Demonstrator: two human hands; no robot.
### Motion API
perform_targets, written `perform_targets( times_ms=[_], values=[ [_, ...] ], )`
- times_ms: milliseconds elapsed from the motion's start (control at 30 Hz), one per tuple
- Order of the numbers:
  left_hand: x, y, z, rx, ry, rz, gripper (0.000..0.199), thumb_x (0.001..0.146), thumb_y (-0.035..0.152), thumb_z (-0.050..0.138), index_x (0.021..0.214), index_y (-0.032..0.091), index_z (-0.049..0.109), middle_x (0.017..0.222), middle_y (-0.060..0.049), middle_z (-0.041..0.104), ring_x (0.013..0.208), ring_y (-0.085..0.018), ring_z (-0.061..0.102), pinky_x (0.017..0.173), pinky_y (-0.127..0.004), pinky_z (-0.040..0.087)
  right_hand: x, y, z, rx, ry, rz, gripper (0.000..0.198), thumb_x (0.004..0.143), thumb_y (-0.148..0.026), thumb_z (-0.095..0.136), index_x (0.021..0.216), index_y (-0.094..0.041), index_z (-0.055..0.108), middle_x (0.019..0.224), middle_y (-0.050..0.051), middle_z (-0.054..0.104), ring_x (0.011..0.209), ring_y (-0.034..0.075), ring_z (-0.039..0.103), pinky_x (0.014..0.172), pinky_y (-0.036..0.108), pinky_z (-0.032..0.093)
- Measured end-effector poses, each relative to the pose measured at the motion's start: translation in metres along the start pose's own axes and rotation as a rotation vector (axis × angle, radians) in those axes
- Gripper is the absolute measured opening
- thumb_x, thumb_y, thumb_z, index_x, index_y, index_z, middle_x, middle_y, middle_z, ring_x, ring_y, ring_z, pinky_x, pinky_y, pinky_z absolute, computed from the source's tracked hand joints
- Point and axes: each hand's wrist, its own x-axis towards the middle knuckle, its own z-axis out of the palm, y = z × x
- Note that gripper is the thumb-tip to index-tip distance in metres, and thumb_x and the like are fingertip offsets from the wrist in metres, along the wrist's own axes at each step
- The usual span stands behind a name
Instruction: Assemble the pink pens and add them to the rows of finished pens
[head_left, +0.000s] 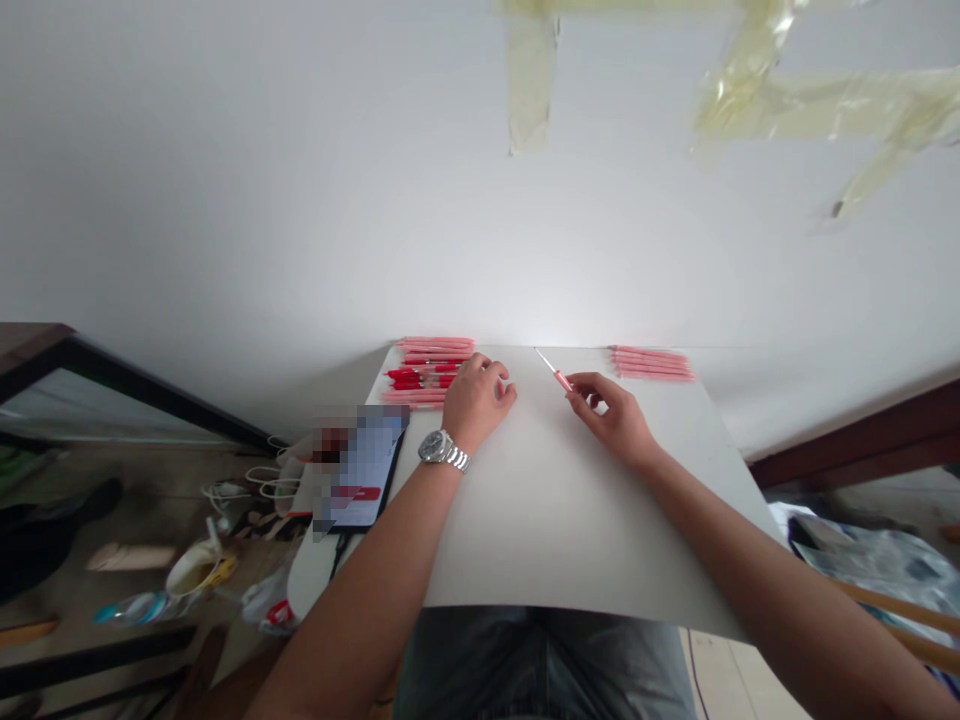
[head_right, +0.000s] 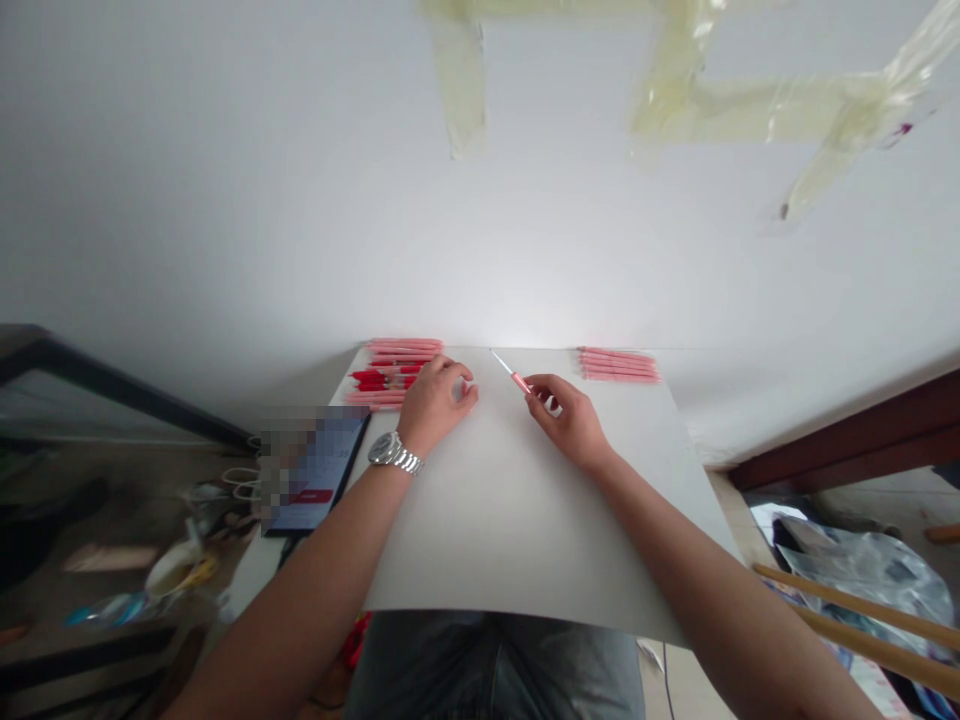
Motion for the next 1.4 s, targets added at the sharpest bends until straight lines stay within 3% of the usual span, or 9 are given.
perform_targets(
  times_ms=[500, 900, 1400],
  values=[
    [-0.001, 0.004, 0.007, 0.054, -0.034, 0.002, 0.005, 0.088, 0.019, 0.065, 0.085, 0.022, 0.064, 0.099, -0.008, 0.06, 0.089, -0.023, 0.058, 0.069, -0.035, 0.046, 0.0, 0.0, 0.0, -0.011, -0.007, 0.009, 0.025, 0.098, -0.041, 0.06, 0.114, -0.024, 0.068, 0.094, 0.005, 0.073, 0.077, 0.019, 0.064, 0.07, 0.033, 0.053],
    [0.001, -0.002, 0.013, 0.011, -0.005, 0.041, 0.007, 0.093, 0.018, 0.061, 0.087, 0.02, 0.066, 0.103, -0.009, 0.059, 0.097, -0.024, 0.059, 0.089, -0.039, 0.05, -0.001, 0.003, 0.001, -0.007, -0.011, 0.006, 0.026, 0.098, -0.042, 0.06, 0.115, -0.024, 0.069, 0.094, 0.005, 0.073, 0.077, 0.018, 0.064, 0.069, 0.033, 0.053],
    [-0.001, 0.003, 0.008, 0.025, -0.013, 0.059, 0.006, 0.085, 0.017, 0.067, 0.081, 0.02, 0.064, 0.102, -0.009, 0.056, 0.095, -0.024, 0.057, 0.088, -0.04, 0.051, 0.0, 0.001, -0.001, -0.007, -0.005, 0.014, 0.024, 0.098, -0.039, 0.061, 0.114, -0.024, 0.069, 0.094, 0.004, 0.073, 0.077, 0.018, 0.064, 0.07, 0.033, 0.053]
  ],
)
